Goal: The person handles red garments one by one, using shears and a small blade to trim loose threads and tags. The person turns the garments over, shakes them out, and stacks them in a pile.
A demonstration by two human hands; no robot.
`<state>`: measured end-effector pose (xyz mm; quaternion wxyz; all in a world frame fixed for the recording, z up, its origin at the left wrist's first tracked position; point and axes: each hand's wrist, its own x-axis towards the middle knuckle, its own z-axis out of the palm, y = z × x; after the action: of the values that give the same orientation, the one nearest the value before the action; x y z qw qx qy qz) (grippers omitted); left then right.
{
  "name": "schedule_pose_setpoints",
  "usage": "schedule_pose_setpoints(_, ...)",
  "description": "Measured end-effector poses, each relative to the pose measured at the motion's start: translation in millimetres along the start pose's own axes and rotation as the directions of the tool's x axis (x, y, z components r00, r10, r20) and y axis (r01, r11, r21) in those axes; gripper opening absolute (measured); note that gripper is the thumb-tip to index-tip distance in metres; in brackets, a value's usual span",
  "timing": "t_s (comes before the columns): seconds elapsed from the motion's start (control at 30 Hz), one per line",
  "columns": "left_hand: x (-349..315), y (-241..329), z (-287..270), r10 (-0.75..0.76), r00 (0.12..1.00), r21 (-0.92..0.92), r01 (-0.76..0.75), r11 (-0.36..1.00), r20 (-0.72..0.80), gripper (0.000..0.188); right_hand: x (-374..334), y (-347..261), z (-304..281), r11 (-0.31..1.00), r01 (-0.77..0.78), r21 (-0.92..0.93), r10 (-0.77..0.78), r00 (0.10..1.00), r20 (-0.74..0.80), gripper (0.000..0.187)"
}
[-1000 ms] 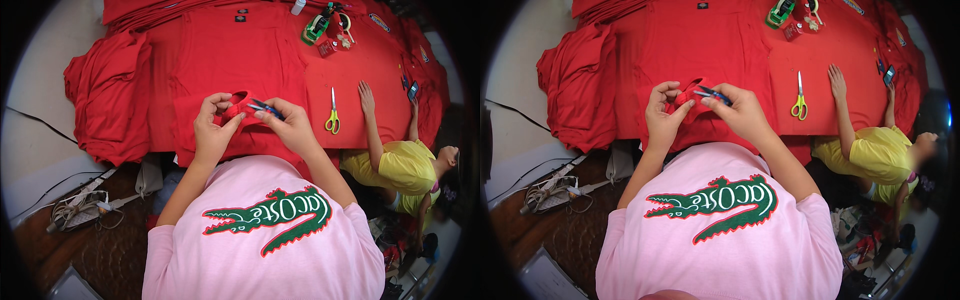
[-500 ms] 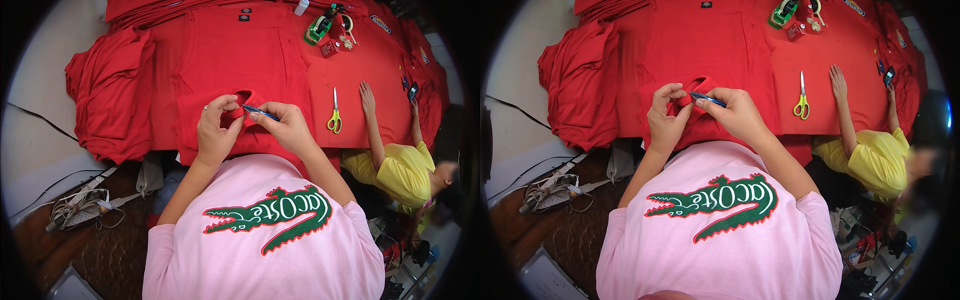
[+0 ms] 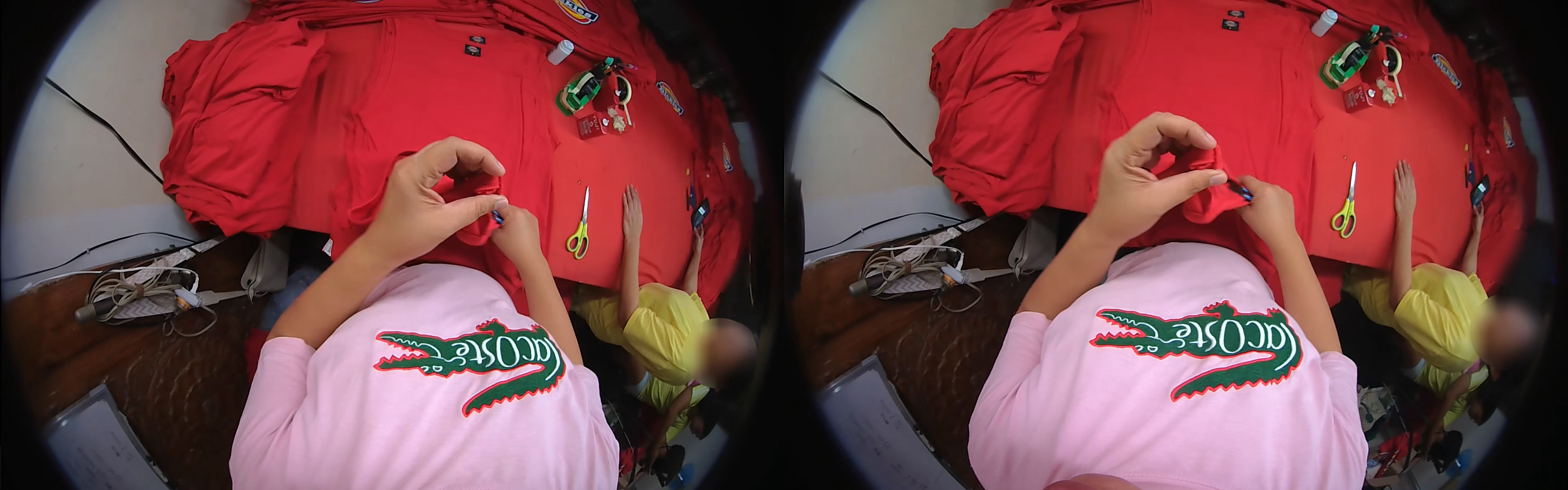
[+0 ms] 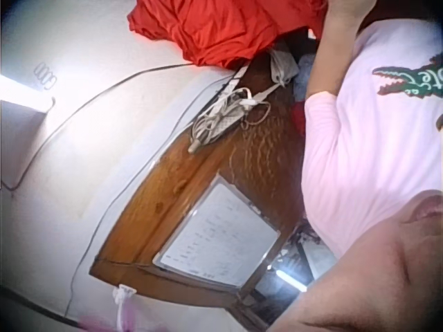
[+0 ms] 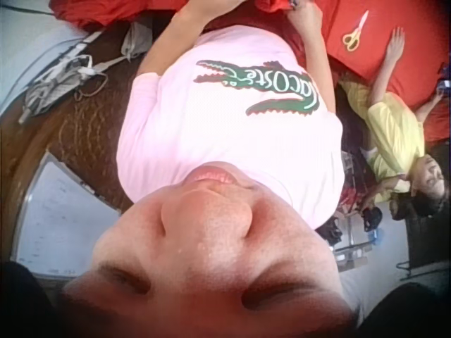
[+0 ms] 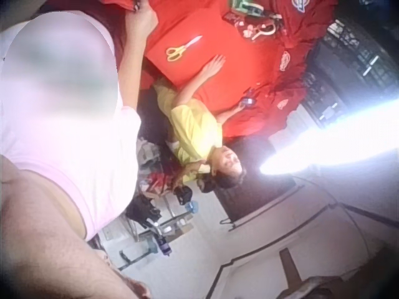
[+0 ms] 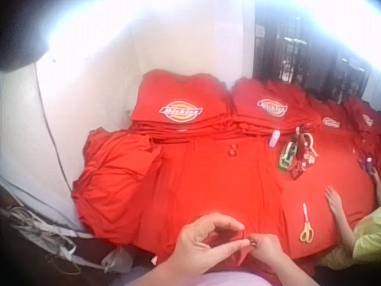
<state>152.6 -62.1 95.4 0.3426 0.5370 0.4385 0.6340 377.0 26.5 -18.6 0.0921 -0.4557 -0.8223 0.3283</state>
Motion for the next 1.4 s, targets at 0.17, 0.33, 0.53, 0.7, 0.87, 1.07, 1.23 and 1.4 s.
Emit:
schedule_pose_setpoints(0.17,39.2,13.0,-44.5,0.144,0.979,-0.128,-0.163,0.978,-0.145,0.067,23.9,60.3,-39.1,0.809,-0.179,0.559,0.309,0.94,-0.146,0.011)
schedule_pose_setpoints(0.33,-9.2,-93.0,-133.4,-0.204,0.928,0.24,0.284,0.928,-0.312,0.054,21.4,174.3,-30.3,0.729,-0.404,0.553,0.606,0.757,-0.246,0.023)
schedule_pose_setpoints(0.53,-152.3,-142.6,-136.6,-0.688,0.639,-0.13,0.693,0.709,-0.343,0.027,-10.9,174.5,-0.7,0.849,-0.055,0.525,0.357,0.793,-0.494,0.022)
schedule_pose_setpoints(0.7,-167.2,-159.0,-109.1,-0.663,0.649,-0.187,0.648,0.739,-0.373,0.04,8.8,37.0,26.8,0.997,-0.058,0.049,0.06,0.998,-0.036,0.041)
schedule_pose_setpoints(0.87,-146.5,-172.5,-101.6,-0.623,0.66,0.112,0.719,0.686,-0.421,0.054,68.0,6.9,70.4,0.93,0.367,-0.025,-0.363,0.928,0.087,0.039)
schedule_pose_setpoints(1.07,-131.4,-153.7,-96.5,-0.478,0.755,0.303,0.631,0.714,-0.448,0.047,145.0,-19.6,-12.6,0.917,0.128,0.378,0.092,0.854,-0.513,0.038)
schedule_pose_setpoints(1.23,-123.3,-161.8,-103.9,-0.43,0.815,0.454,0.575,0.68,-0.388,0.026,116.0,14.5,-33.2,0.937,0.051,0.347,0.056,0.955,-0.29,0.04)
schedule_pose_setpoints(1.4,-82.9,-102.2,-77.0,-0.396,0.871,0.399,0.487,0.777,-0.291,0.018,35.7,-60.6,-10.9,0.9,-0.008,0.436,0.001,1.0,0.016,0.03)
